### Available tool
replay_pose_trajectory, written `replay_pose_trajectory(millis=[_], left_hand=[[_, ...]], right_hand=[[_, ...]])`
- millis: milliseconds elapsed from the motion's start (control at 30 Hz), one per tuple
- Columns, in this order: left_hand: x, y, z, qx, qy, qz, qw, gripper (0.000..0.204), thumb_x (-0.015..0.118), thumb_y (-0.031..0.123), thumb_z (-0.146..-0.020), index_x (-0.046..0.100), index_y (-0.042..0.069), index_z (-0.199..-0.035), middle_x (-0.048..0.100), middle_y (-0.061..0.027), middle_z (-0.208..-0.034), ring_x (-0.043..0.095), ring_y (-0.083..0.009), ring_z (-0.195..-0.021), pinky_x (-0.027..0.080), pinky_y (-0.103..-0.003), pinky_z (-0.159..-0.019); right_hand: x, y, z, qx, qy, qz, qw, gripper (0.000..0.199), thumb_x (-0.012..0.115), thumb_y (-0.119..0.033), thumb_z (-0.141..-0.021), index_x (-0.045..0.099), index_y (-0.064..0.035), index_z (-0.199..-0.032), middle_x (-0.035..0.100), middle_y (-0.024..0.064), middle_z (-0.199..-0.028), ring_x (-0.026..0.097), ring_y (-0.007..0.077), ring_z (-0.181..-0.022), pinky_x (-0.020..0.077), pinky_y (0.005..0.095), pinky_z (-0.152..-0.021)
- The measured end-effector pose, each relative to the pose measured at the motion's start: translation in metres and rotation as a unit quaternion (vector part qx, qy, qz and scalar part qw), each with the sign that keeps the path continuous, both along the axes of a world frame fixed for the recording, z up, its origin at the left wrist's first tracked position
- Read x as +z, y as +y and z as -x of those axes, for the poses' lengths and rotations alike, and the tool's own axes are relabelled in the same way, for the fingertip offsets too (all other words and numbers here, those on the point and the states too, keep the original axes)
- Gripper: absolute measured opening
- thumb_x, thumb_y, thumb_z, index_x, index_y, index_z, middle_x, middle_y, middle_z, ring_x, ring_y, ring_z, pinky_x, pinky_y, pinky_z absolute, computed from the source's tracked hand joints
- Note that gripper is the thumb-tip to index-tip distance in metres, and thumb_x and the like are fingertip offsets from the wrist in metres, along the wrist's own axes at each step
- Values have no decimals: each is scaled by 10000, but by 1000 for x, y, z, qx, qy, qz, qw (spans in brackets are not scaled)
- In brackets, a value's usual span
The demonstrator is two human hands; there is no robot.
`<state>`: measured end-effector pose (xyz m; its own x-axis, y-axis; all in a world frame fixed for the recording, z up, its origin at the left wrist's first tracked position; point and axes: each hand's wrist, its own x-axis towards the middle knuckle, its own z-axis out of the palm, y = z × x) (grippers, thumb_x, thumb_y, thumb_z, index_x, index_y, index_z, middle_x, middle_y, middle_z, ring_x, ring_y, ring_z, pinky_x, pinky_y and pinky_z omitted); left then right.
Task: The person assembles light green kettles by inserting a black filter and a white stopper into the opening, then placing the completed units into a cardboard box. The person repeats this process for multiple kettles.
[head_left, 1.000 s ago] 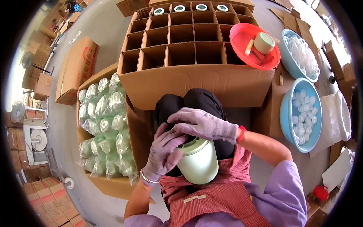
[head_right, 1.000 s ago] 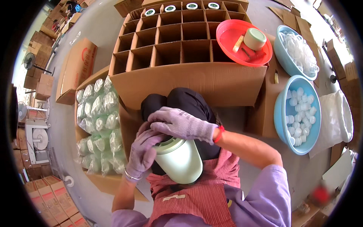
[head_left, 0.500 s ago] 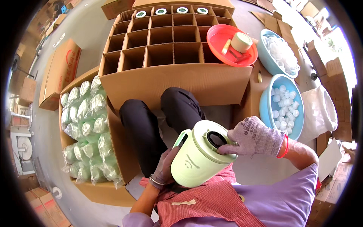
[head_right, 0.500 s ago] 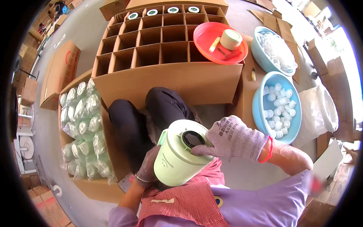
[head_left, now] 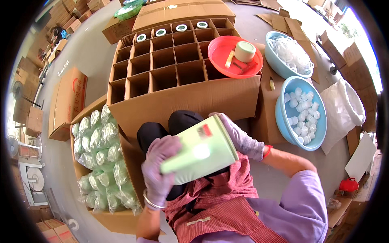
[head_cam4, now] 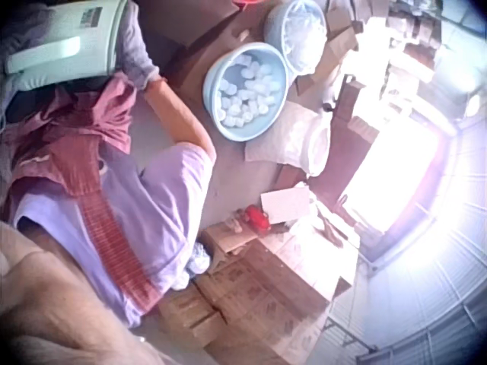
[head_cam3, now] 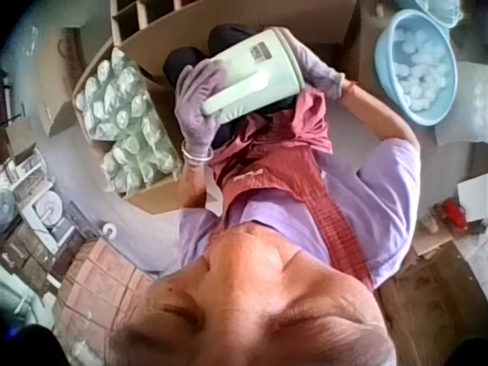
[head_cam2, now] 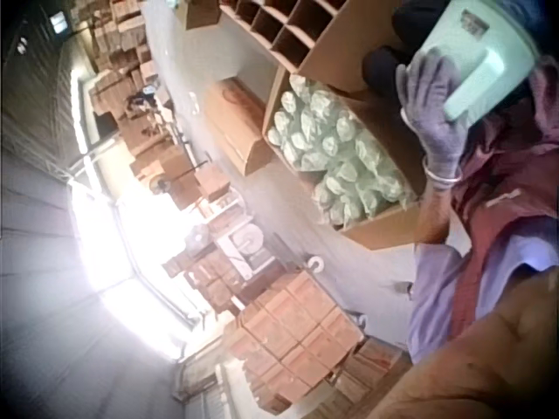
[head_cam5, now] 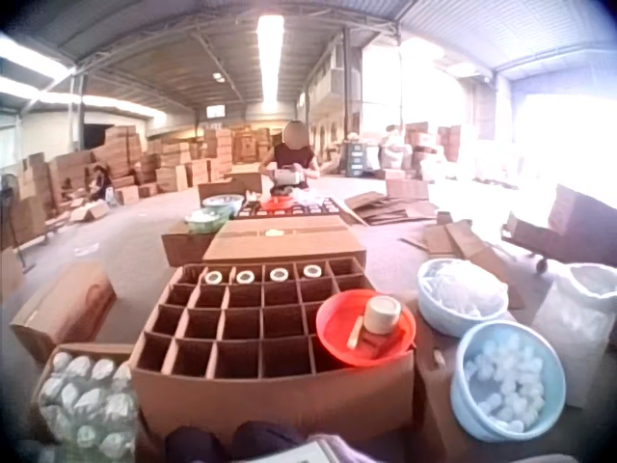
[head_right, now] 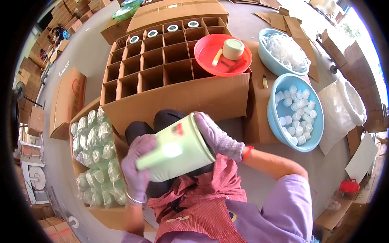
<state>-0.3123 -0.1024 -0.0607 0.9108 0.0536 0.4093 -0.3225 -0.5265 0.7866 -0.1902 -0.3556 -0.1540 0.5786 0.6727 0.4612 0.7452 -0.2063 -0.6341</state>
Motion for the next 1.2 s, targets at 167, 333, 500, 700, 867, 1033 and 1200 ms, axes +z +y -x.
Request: replay_pose_trajectory(millis=[167,333,500,700,867,1033,1200], left_hand=[[12,-3,-15,5,67,55,996,255,575,108,-912,715,6,-1099,730,-113,-1095,676,-230,-1062,481,-371,-1000],[12,-8,-36,-30,-30,-64,997,207,570,55,-897,724,32,-1035,724,-123,-1128,674,-248,-1079,446,-413,-1051],[18,-18,-26,-21,-47,-85,995,271,548,105,-919,715,31,-1120,721,-107,-1149,669,-255,-1104,443,-418,-1059],[34,-8,-44,16,120,78,990,265,564,173,-951,734,13,-1077,744,-88,-1022,688,-206,-996,495,-354,-964],[34,-16,-45,-25,-103,-280,954,236,588,168,-927,725,50,-1079,736,-79,-1046,686,-214,-1022,473,-395,-1017],[44,1,-63,-40,-128,-319,938,202,593,183,-958,729,103,-1085,735,-69,-1091,668,-240,-1109,393,-469,-1116],[-8,80,-36,201,193,222,934,267,623,173,-973,699,-61,-1078,709,-106,-1084,659,-198,-1024,488,-347,-976]], right_hand=[[68,24,-5,48,25,-161,985,403,354,-307,-1066,496,-1,-1288,504,186,-1362,558,355,-1195,461,421,-1012],[16,19,-14,-81,559,-213,798,646,359,-533,-1052,435,-9,-1422,558,158,-1298,529,248,-1239,387,377,-1091],[37,19,-10,18,340,-241,909,508,388,-417,-1047,503,-21,-1341,516,157,-1367,494,294,-1272,361,415,-1106],[32,14,-16,-42,358,-228,905,539,382,-451,-1056,472,-38,-1391,435,163,-1443,418,288,-1360,317,400,-1146],[61,34,-4,-58,695,-362,619,564,449,-492,-1033,424,-118,-1454,559,104,-1357,578,209,-1191,460,371,-1039],[25,26,-21,-34,454,-272,848,518,523,-370,-1020,443,-66,-1431,581,117,-1315,570,238,-1208,459,367,-1041],[77,-48,-153,-265,-276,245,891,166,648,-179,-846,693,-65,-958,665,132,-1056,681,265,-880,543,406,-702]])
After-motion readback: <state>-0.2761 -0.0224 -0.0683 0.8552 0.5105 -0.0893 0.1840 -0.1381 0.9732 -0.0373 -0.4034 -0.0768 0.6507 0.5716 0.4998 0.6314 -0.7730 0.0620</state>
